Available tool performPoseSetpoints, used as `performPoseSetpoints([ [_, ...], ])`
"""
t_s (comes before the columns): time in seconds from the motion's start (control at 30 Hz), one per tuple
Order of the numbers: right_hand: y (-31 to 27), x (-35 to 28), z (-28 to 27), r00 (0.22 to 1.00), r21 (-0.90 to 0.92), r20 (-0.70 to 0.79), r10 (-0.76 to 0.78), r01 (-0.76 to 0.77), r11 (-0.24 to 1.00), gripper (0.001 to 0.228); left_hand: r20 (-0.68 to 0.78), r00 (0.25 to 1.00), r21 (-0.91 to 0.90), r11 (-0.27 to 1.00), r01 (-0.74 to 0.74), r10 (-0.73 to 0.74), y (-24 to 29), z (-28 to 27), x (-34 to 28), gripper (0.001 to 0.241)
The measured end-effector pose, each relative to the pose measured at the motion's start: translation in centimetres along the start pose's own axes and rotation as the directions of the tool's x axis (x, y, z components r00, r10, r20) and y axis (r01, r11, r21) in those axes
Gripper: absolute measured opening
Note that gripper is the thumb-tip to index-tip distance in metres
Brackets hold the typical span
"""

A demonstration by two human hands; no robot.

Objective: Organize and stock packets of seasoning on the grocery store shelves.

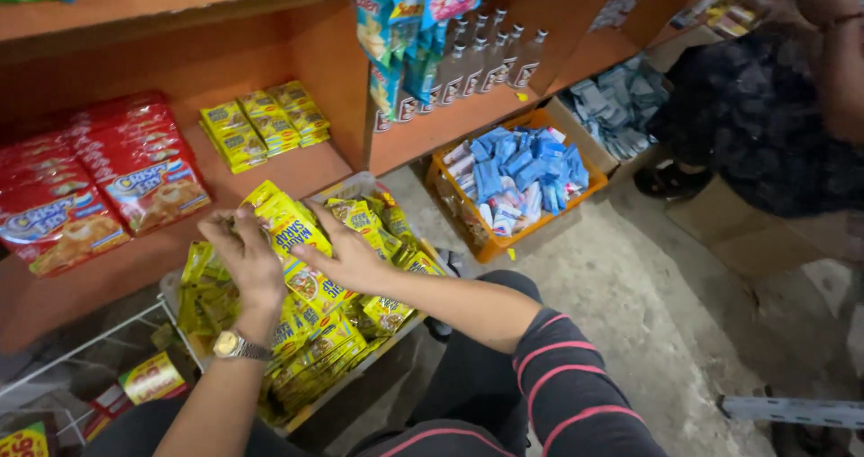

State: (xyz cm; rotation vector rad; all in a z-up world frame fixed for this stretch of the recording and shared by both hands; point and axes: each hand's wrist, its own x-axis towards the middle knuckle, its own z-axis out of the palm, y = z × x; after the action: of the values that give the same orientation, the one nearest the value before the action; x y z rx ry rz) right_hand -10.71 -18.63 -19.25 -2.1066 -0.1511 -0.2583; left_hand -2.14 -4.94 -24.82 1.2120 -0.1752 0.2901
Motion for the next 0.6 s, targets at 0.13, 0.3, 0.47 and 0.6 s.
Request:
performPoseSetpoints([
  [0.13,-0.4,0.2,-0.5,0.999,0.005,-0.034,-0.031,0.031,0.999,0.083,0.129,0.982,0.146,0.976,-0.159,0.141,2.4,0.6,-0.7,0.023],
  [0.3,0.1,0.2,0.4,0.994,-0.011,-0.063,-0.088,0.088,0.996,0.080,0.163,0.962,0.229,0.940,-0.253,0.219,2.3,0.4,-0.7,0.028],
  [0.47,-1.6,0.3,-0.1,0.999,0.063,-0.044,-0.023,0.026,0.998,0.082,0.145,0.964,0.299,0.919,-0.257,0.223,3.6,0.5,-0.4,0.029],
  [0.6,-3.4,0.1,-1.0,0.988,-0.058,-0.047,-0.149,0.146,0.988,0.082,0.093,0.961,0.321,0.906,-0.277,0.261,3.6,-0.6,1.4,0.026],
])
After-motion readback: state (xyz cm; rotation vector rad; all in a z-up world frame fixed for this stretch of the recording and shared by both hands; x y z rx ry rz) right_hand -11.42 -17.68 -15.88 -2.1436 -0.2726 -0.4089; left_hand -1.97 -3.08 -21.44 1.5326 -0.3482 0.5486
